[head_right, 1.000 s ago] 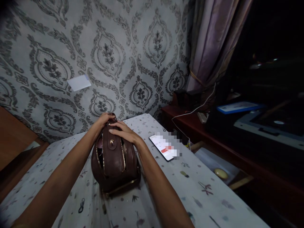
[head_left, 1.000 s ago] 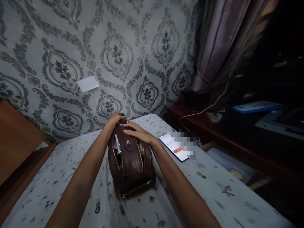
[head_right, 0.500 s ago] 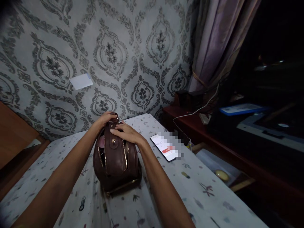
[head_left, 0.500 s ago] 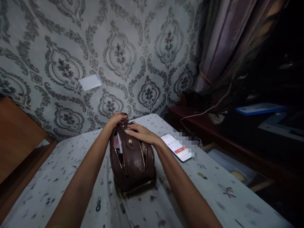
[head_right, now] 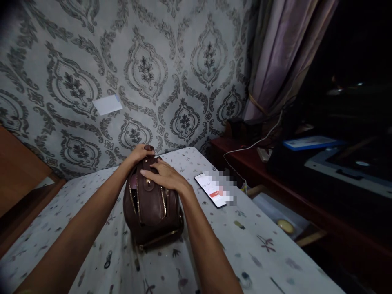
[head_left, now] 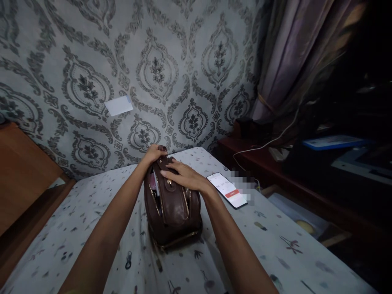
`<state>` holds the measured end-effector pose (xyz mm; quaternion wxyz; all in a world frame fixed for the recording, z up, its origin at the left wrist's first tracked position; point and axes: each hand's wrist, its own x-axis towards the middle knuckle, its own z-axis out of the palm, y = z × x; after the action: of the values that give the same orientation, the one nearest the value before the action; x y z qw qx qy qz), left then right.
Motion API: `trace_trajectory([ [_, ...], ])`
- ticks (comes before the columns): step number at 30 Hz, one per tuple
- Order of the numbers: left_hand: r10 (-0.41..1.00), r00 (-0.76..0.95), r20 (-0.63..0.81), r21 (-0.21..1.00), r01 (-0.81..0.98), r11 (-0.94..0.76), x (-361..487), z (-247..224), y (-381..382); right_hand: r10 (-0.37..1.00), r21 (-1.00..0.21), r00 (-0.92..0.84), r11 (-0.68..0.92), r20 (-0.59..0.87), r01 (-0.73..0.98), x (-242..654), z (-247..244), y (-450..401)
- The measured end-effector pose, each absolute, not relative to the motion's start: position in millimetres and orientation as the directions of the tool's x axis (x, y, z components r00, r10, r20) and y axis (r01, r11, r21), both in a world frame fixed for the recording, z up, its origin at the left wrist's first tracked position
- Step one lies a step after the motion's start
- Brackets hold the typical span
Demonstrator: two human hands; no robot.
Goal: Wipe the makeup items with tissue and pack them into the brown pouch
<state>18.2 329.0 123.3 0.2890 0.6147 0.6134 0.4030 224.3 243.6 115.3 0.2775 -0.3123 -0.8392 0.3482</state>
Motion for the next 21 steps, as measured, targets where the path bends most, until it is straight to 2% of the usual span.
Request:
trace_trajectory([
  [14, 0.975, -0.096, 0.2, 0.899, 0.414, -0.144, 20, 124, 318, 0.706, -0.669, -0.673, 0.613, 0.223, 0.421, 225, 126, 234],
  [21, 0.982, -0.066, 0.177, 0.915, 0.379, -0.139, 21, 126, 313, 0.647, -0.652, -0.685, 0.684, 0.334, 0.328, 225, 123, 236],
])
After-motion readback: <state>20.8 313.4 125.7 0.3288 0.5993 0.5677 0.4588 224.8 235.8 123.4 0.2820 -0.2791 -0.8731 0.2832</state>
